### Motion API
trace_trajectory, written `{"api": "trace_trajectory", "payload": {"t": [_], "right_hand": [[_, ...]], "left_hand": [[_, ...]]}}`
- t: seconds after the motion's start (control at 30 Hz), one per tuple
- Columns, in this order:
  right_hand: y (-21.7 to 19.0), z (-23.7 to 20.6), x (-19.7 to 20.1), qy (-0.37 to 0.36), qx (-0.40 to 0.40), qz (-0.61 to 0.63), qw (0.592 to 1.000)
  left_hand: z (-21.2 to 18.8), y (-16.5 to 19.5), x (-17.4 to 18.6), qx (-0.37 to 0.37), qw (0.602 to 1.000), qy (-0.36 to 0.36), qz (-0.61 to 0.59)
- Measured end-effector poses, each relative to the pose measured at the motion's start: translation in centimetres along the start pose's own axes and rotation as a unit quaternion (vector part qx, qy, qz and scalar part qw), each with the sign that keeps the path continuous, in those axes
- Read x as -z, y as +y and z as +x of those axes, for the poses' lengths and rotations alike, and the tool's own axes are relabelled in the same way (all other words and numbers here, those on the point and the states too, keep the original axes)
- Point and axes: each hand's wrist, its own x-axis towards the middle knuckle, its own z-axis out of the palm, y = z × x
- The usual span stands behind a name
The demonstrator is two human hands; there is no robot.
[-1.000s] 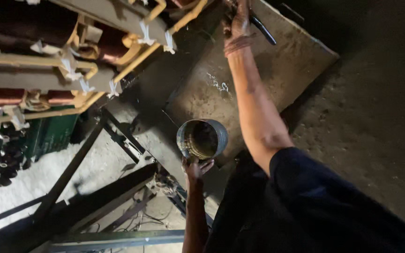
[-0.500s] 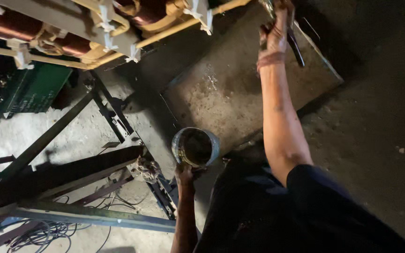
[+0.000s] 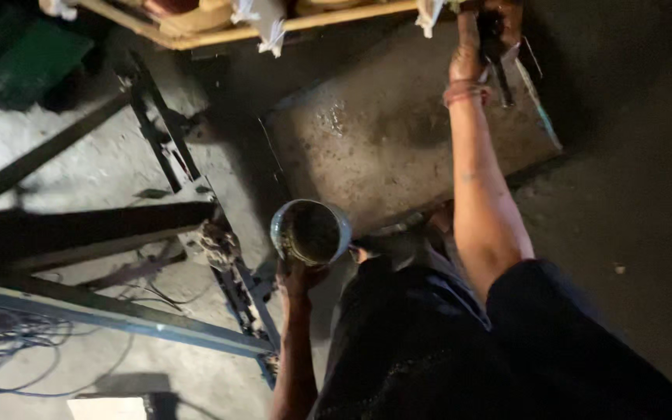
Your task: The person applies a dark viscous substance from a metal container onto a large cylindrical object using a brush. The person repeatedly dips the brush into the container and spreads the substance along the surface of the cylinder.
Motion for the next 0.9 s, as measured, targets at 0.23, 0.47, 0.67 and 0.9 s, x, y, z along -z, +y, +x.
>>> {"api": "trace_trajectory", "payload": {"t": [0.23, 0.47, 0.67, 0.9], "right_hand": [[-2.5, 0.3, 2.9, -0.074, -0.087, 0.017, 0.993], [-7.3, -1.7, 3.3, -0.3, -0.118, 0.0, 0.947], [-10.7, 2.9, 1.1, -0.456, 0.283, -0.363, 0.762], [-8.3, 1.2, 0.6, -0.284, -0.037, -0.091, 0.954]], "left_hand": [[0.0, 0.6, 1.1, -0.098, 0.993, -0.024, 0.055], [-2.3, 5.3, 0.2, 0.026, 0.999, -0.014, 0.017], [-1.4, 4.8, 0.6, 0.006, 0.999, -0.018, 0.031], [2.1, 2.6, 1.1, -0.039, 0.996, -0.04, 0.068]]}}
